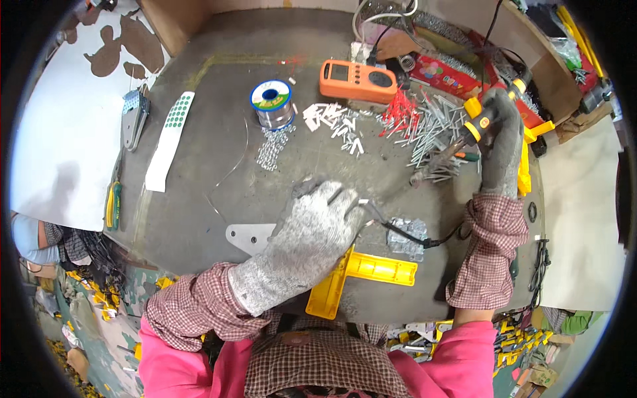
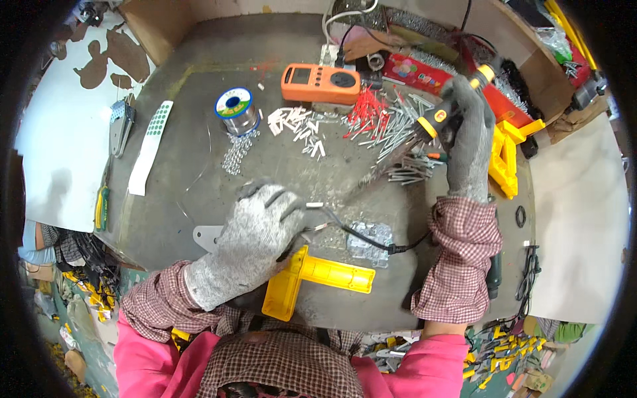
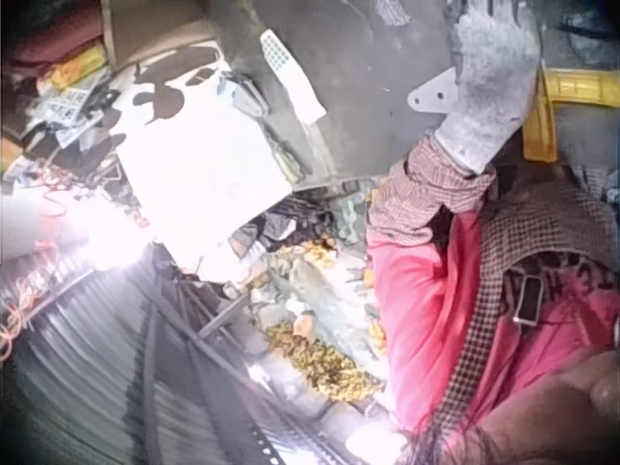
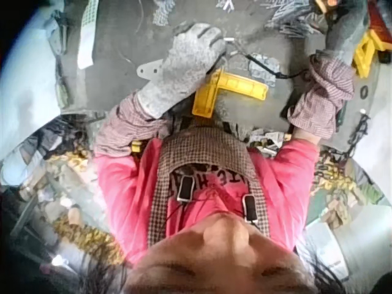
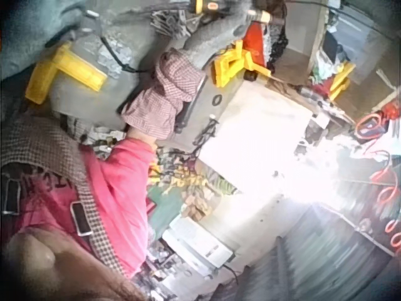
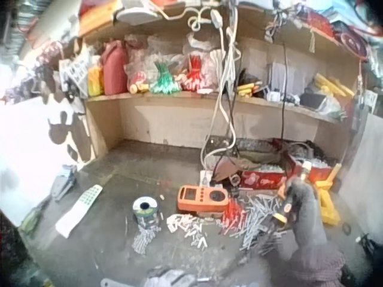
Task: The person assembles a yellow plastic tool housing by inserting internal wiring and metal plates, soldering the solder wire with a soldering iron, and fastening screws with an electric screwdriver.
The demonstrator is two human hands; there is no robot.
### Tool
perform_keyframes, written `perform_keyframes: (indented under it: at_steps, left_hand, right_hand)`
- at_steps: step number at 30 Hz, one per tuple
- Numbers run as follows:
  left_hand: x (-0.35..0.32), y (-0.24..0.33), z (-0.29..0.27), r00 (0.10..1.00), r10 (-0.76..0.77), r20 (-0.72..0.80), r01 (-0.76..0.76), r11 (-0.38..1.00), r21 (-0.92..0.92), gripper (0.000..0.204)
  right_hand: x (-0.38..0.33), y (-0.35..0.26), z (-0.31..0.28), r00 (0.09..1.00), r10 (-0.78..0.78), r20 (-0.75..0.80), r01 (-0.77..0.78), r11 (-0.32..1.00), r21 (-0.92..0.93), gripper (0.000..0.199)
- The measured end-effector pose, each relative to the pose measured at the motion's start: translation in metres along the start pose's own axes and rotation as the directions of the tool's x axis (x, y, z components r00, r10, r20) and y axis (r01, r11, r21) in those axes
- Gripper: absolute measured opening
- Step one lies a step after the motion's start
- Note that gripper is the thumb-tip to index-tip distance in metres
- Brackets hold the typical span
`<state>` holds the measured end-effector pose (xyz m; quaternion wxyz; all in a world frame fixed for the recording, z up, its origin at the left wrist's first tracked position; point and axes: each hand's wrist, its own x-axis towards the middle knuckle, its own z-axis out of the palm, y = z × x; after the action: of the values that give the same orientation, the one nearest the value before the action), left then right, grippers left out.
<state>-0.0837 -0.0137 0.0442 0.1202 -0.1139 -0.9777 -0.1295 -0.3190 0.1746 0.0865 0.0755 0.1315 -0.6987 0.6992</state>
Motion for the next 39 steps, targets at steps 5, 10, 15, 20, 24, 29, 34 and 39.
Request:
perform_keyframes:
  at_steps: [5, 10, 15, 20, 24, 29, 34, 39]
  left_hand:
    - [-0.018, 0.004, -0.004, 1.000, -0.006, -0.007, 0.004, 0.970, -0.243, 0.016]
    - [-0.024, 0.001, -0.004, 0.980, -0.088, 0.178, 0.161, 0.876, -0.454, 0.020]
    - [-0.015, 0.009, -0.020, 0.993, 0.000, 0.116, 0.036, 0.951, -0.306, 0.043]
    - [-0.013, -0.004, -0.012, 0.990, -0.069, 0.127, 0.105, 0.949, -0.298, 0.056]
    - [-0.017, -0.004, -0.006, 0.998, -0.068, -0.001, 0.064, 0.941, -0.334, 0.043]
    - [-0.021, -0.007, 0.002, 0.996, 0.061, -0.065, -0.075, 0.967, -0.243, 0.031]
    - [0.008, 0.026, -0.032, 0.990, -0.034, -0.138, -0.022, 0.924, -0.383, 0.026]
    - [0.008, 0.018, -0.016, 0.993, 0.026, 0.111, 0.030, 0.879, -0.476, 0.023]
  right_hand:
    - [-0.012, -0.013, -0.005, 0.977, -0.190, 0.097, 0.196, 0.979, -0.061, 0.021]
    - [-0.024, 0.011, 0.035, 0.914, -0.334, 0.230, 0.366, 0.924, -0.113, 0.019]
    - [0.027, 0.081, 0.044, 0.814, -0.460, 0.354, 0.580, 0.659, -0.478, 0.033]
    - [0.016, 0.038, 0.058, 0.956, -0.050, 0.289, 0.288, 0.338, -0.896, 0.049]
    - [-0.047, -0.020, 0.020, 0.776, -0.055, 0.628, 0.558, 0.524, -0.644, 0.047]
    - [-0.124, 0.002, -0.028, 0.484, 0.158, 0.861, 0.401, 0.834, -0.378, 0.036]
    - [-0.135, -0.046, -0.020, 0.579, 0.440, 0.687, 0.221, 0.726, -0.651, 0.025]
    - [-0.141, -0.045, -0.035, 0.644, 0.302, 0.703, 0.402, 0.648, -0.647, 0.020]
